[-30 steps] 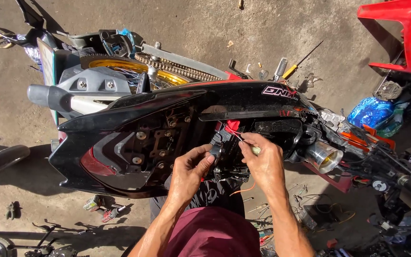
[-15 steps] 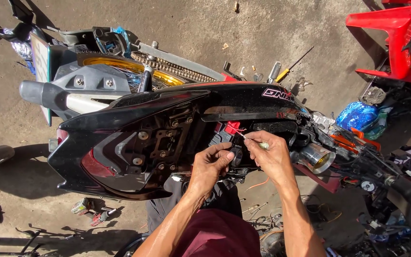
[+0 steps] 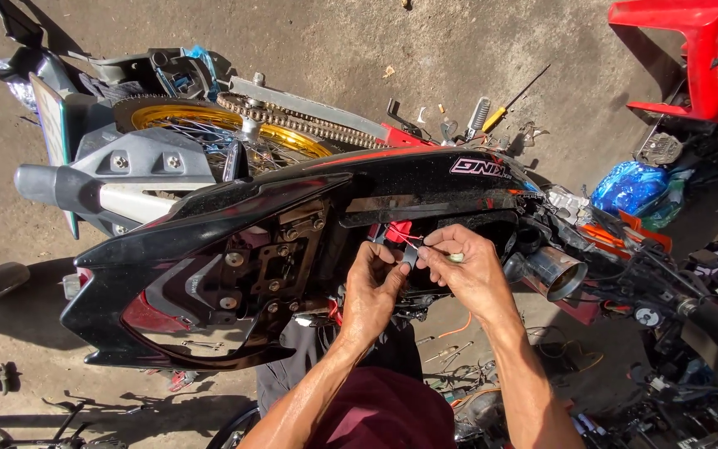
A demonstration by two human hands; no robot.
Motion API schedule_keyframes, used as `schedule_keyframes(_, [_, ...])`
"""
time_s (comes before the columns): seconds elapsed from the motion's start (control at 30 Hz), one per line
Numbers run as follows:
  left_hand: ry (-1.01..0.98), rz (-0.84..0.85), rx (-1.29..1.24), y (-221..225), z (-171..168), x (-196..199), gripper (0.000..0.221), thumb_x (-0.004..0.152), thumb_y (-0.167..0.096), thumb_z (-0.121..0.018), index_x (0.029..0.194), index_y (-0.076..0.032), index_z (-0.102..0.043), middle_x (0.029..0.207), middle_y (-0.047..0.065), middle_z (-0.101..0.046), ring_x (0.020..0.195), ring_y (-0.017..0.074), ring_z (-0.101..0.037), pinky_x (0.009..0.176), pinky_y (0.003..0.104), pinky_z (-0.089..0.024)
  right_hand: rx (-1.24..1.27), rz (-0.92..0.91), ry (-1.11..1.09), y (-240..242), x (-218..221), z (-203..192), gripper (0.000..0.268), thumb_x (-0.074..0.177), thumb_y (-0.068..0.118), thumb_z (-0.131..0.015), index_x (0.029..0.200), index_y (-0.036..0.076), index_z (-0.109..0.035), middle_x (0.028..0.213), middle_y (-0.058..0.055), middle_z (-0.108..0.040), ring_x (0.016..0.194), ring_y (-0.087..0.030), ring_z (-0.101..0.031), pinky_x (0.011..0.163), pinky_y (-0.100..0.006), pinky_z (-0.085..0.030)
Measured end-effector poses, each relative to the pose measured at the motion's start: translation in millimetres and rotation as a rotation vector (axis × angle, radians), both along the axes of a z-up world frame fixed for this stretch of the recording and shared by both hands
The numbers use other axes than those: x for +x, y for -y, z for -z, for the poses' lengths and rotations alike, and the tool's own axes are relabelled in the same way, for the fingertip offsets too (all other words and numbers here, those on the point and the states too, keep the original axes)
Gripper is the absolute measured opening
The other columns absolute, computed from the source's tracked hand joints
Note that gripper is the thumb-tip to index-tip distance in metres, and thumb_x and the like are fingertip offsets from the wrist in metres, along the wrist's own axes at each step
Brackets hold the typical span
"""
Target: Connecting and insulating electrical wiring for the tail section of a motorcycle using electrical tape and scissors.
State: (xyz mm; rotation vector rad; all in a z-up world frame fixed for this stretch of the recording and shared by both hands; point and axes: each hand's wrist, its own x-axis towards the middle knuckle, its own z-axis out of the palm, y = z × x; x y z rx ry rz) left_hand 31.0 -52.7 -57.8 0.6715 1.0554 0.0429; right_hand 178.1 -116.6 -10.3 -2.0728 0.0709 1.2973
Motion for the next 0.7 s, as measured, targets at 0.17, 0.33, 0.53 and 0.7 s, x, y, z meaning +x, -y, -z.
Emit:
schedule_keyframes(0.17, [-0.005, 0.017, 0.003, -1.7, -1.9, -3.1, 0.022, 0.095, -0.006, -0.074, 0.101, -0.002, -0.053, 0.098, 0.017, -0.069, 0.073, 0.0171, -0.066, 0.064, 0.028, -0.057, -0.038, -0.047, 0.013, -11.5, 2.7, -5.6, 0.026, 0.091, 0.003, -0.072, 0.114, -0.008, -0.070, 0.069, -0.019, -0.072, 0.051, -0.011, -0.057, 0.045, -0.020, -0.050])
schedule_keyframes(0.33, [-0.017, 0.041, 0.027, -0.2, 0.5, -9.6, 0.021, 0.095, -0.006, -0.074, 0.100, -0.002, -0.054, 0.096, 0.017, -0.070, 0.073, 0.0189, -0.066, 0.065, 0.030, -0.058, -0.098, -0.099, 0.041, -8.6, -1.5, -0.4, 0.023, 0.090, 0.003, -0.074, 0.112, -0.005, -0.076, 0.070, -0.019, -0.074, 0.053, -0.012, -0.057, 0.048, -0.021, -0.051])
schedule_keyframes(0.53, [-0.037, 0.116, 0.097, 6.0, 6.3, -17.2, 0.021, 0.095, -0.009, -0.074, 0.100, -0.003, -0.054, 0.098, 0.018, -0.074, 0.073, 0.0200, -0.068, 0.068, 0.032, -0.059, -0.190, -0.182, 0.111, -11.9, -4.3, -1.6, 0.016, 0.089, 0.008, -0.076, 0.104, 0.004, -0.082, 0.079, -0.015, -0.080, 0.067, -0.013, -0.071, 0.061, -0.027, -0.059])
schedule_keyframes(0.7, [-0.077, 0.126, 0.109, 1.6, -1.4, -18.6, 0.022, 0.094, -0.010, -0.075, 0.100, -0.003, -0.056, 0.097, 0.019, -0.074, 0.078, 0.0213, -0.070, 0.070, 0.035, -0.061, -0.240, -0.262, 0.162, -15.0, -6.0, -3.3, 0.015, 0.088, 0.012, -0.075, 0.100, 0.009, -0.083, 0.083, -0.014, -0.080, 0.080, -0.019, -0.074, 0.075, -0.037, -0.060])
